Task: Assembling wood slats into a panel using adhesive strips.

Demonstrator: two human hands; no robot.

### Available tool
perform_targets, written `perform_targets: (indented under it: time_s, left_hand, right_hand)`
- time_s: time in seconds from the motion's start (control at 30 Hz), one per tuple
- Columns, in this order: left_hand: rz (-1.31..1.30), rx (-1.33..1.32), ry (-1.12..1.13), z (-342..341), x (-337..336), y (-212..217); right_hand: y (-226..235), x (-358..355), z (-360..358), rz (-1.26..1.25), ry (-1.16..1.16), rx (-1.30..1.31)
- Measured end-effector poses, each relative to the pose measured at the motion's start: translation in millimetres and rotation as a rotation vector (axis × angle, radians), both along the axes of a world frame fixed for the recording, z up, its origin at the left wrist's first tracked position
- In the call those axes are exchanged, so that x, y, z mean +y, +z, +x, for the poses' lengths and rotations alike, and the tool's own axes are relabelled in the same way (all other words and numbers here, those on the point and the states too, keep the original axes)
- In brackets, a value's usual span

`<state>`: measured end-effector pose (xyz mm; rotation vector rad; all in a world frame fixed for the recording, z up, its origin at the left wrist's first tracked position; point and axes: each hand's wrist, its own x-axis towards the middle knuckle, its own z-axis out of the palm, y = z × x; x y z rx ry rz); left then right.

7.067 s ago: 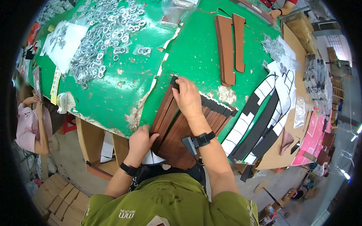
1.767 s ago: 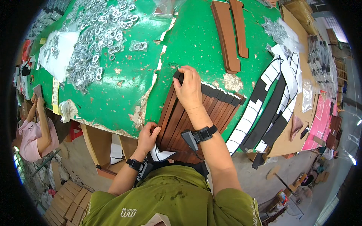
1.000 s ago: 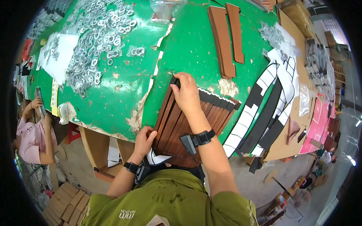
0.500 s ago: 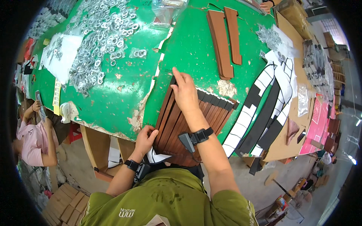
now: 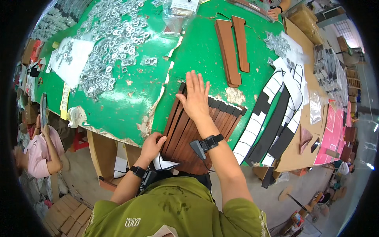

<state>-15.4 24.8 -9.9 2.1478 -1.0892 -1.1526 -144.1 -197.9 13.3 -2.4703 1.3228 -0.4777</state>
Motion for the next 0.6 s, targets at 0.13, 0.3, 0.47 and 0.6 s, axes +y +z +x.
perform_targets:
  time_s: [0.13,0.3,0.47,0.6]
  left_hand:
    - [0.043,-0.065,-0.045,0.6,0.8,10.7]
    - [0.019,-0.212,-0.169,-6.0,2.5,24.3]
    - [0.112,-0.22,-0.269,0.3,6.1,22.5]
    - [0.146,-0.126,-0.264,15.2,1.1,22.2]
  right_hand:
    - [3.4,2.7,1.4,-0.069,0.019,-0.015]
    - [-5.6,5.0,-4.1,-0.06,0.12,0.163]
    - [-5.6,1.6,-9.8,0.027,0.064,-0.12]
    - [-11.8,5.5,-22.3,0.016,-0.089,-0.223]
